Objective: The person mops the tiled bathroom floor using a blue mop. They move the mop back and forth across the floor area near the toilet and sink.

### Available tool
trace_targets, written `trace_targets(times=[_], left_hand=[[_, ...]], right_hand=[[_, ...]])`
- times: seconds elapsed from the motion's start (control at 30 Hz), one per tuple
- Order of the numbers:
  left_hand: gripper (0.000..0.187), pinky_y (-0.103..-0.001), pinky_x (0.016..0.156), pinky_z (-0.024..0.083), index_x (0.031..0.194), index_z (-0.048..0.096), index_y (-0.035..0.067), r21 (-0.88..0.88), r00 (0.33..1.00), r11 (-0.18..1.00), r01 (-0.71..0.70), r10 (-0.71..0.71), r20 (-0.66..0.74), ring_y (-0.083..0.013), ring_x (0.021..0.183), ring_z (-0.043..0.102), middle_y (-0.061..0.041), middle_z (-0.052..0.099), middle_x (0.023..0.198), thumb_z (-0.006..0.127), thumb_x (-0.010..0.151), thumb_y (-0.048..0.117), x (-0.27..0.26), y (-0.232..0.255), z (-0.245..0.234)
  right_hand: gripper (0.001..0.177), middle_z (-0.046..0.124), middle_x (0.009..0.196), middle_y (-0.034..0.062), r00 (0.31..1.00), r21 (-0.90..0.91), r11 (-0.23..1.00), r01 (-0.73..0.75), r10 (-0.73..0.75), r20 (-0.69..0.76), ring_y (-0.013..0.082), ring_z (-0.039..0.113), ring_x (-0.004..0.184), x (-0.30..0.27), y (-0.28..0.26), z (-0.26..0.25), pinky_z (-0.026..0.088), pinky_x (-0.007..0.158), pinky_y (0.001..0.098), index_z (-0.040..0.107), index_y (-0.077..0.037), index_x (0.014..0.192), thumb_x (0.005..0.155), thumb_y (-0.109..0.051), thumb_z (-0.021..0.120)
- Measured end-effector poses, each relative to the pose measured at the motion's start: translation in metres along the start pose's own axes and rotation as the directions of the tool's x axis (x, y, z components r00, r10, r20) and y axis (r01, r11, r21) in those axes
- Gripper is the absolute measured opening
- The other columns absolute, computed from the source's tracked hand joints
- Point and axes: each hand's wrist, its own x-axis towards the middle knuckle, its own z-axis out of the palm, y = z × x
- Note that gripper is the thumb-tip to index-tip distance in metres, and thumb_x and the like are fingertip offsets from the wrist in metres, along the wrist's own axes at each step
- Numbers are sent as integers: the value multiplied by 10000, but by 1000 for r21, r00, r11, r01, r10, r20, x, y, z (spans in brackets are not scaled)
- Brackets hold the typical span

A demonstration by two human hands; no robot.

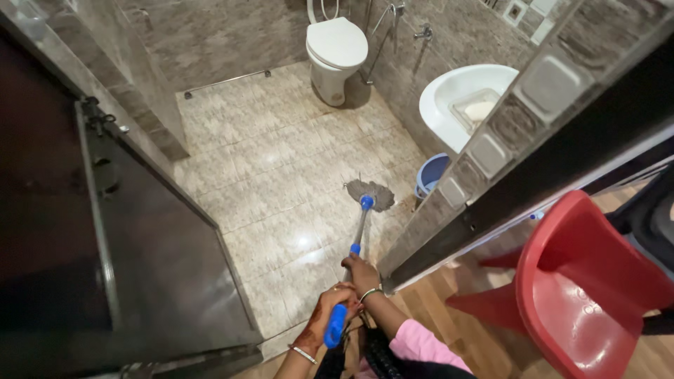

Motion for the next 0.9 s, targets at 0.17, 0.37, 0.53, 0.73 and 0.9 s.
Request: trace_targets(times=[0.17,0.37,0.53,0.73,0.9], left_hand=[[302,-317,672,503,718,533,41,44,956,998,51,-61,287,-170,746,553,-68,550,765,820,793,-16,-39,125,-85],[333,-310,689,510,691,529,23,130,934,989,73,-114,340,-178,752,593,-90,626,810,848,789,18,-57,184,-112],[253,-316,725,539,716,569,26,94,970,995,11,-33,239,-198,774,657,-86,685,817,809,790,-4,-47,147,-92],[256,-318,720,543,718,601,34,98,978,991,-92,72,196,-220,820,675,-92,675,776,846,784,8,9,88,-58],[301,-341,779,525,744,578,36,92,983,988,-124,110,147,-241,905,649,-115,646,824,874,793,12,51,28,-10]], right_hand=[[392,673,1198,156,998,142,990,-25,34,-58,397,657,1067,-70,-82,5,525,901,465,674,-127,1050,736,-311,820],[330,633,1292,196,990,238,970,47,-13,-142,443,631,1083,-107,-116,13,523,880,476,665,-110,1035,758,-246,782],[253,593,1376,225,982,285,956,70,-15,-190,448,608,1163,-88,-90,26,506,957,452,678,-110,1021,782,-167,742],[287,609,1272,233,978,266,960,87,-31,-207,440,604,1145,-30,-38,12,487,965,441,665,-75,985,728,-158,760],[266,582,1202,209,911,928,178,-328,318,261,498,688,954,36,35,4,583,847,477,634,-3,1021,906,-243,642]])
